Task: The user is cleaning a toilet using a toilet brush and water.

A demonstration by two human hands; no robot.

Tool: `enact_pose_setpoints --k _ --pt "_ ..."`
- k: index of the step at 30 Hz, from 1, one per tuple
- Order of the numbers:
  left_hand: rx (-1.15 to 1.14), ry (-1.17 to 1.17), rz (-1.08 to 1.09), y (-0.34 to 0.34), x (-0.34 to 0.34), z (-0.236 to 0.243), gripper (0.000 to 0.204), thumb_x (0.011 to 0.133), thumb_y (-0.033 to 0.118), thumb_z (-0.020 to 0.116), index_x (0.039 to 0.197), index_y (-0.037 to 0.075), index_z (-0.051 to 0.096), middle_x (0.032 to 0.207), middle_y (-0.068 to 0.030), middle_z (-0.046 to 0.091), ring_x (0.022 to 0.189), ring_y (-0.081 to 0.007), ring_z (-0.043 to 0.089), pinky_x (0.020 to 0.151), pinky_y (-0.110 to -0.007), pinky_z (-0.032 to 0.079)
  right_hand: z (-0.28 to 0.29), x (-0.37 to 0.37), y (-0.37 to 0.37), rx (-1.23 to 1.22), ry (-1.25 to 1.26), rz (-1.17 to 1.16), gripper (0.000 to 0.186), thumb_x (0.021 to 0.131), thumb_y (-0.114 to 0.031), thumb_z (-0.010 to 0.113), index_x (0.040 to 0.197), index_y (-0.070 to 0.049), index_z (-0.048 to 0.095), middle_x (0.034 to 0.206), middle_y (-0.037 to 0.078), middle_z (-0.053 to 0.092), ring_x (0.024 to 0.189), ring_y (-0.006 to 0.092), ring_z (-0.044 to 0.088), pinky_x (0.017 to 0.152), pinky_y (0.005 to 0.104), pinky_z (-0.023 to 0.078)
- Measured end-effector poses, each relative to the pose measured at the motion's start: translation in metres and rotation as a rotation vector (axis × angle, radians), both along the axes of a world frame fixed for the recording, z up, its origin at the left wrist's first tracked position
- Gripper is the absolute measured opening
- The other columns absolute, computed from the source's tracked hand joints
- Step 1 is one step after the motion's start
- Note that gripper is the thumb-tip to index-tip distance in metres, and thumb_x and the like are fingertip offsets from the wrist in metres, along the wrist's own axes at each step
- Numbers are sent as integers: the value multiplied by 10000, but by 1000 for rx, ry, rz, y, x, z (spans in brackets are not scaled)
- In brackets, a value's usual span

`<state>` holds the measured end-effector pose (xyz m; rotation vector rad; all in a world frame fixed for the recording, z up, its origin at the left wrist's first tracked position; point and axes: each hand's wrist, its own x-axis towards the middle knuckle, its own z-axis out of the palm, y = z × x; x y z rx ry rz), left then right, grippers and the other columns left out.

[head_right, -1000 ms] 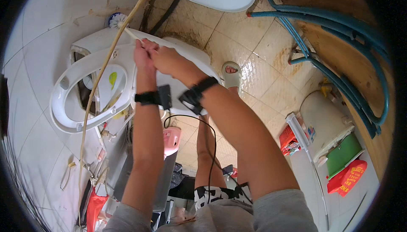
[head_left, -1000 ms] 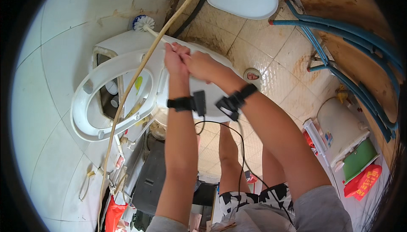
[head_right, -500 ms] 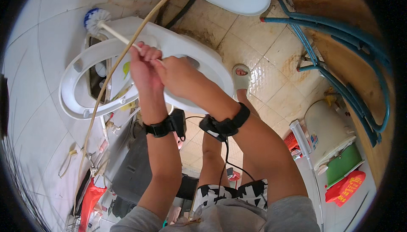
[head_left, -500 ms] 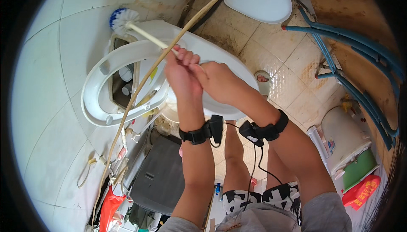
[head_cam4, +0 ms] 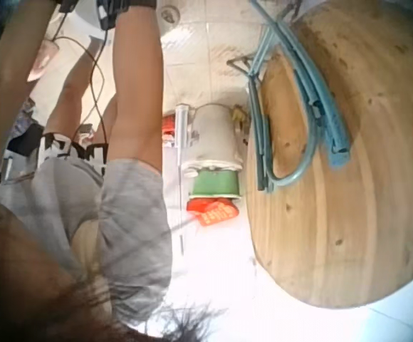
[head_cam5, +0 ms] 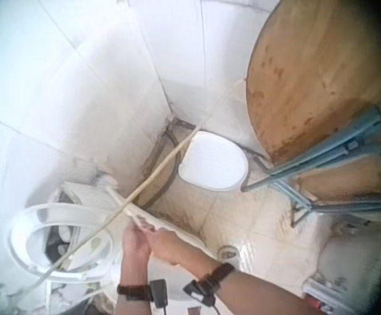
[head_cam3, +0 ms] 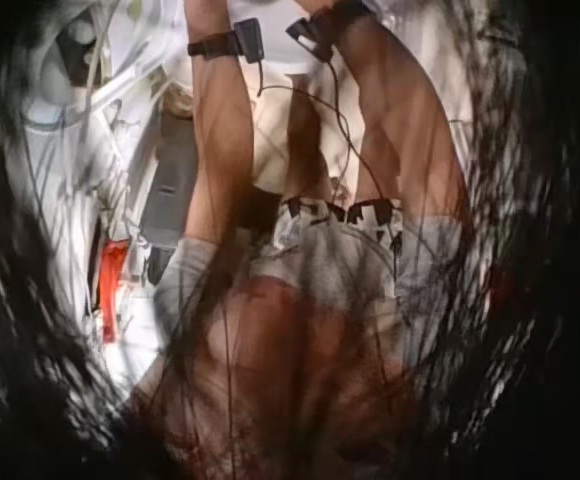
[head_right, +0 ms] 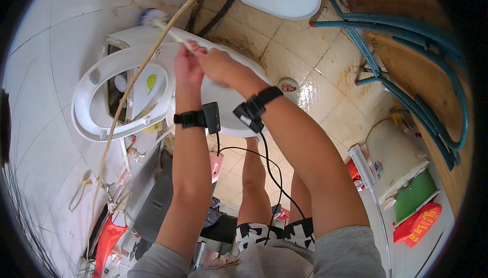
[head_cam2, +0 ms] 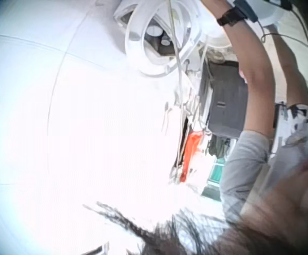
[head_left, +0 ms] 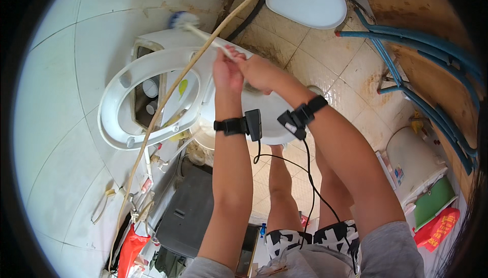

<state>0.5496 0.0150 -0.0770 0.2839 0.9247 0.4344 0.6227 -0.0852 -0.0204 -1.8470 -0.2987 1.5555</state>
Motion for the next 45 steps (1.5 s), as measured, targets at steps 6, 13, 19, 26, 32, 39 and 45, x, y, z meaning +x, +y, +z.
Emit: enact_pose_setpoints --k 6,13,19,26,32,39,45 --pt "-132 12 74 -2 12 7 258 1029 246 390 943 32 505 767 -14 494 680 -121 474 662 -263 444 -2 3 -4 282 -328 -24 519 980 -425 366 1044 16 633 1020 299 615 970 450 590 829 475 490" --pt "-216 226 -9 -35 0 -20 310 1025 341 403 901 69 483 733 1 444 631 -134 396 626 -291 400 -7 -5 -30 31 -185 39 495 980 -390 376 996 21 652 991 297 623 944 454 597 809 500 482" --pt "-17 42 32 -69 -10 42 313 1030 351 380 883 84 452 696 -15 405 606 -145 376 606 -324 381 -1 -22 -70 166 -251 116 490 986 -370 396 910 38 657 884 316 624 888 462 607 792 507 483" --pt "-82 258 -13 -116 -29 7 335 1018 388 395 856 99 442 669 3 385 545 -115 356 481 -272 330 -7 -70 -149 -16 -212 35 450 995 -329 445 859 60 625 701 258 600 690 426 597 633 435 474" --pt "-45 524 -58 -151 -71 -6 408 999 451 420 774 110 412 569 38 304 440 -85 265 377 -253 216 -14 -117 -183 -9 -399 93 493 990 -355 431 801 47 646 767 292 618 743 481 598 712 483 488" --pt "-78 431 -386 -121 -35 -23 380 1005 418 424 772 118 422 594 47 324 448 -73 282 395 -238 230 14 -98 -135 -225 -56 -187 531 1005 -391 374 806 51 593 764 306 597 800 495 593 699 501 467" --pt "-31 477 -340 -147 -84 11 406 996 450 440 764 117 429 571 54 306 427 -60 257 375 -226 207 -4 -174 -170 -54 -155 -288 416 1005 -312 414 861 37 589 755 299 590 769 506 578 655 493 462"
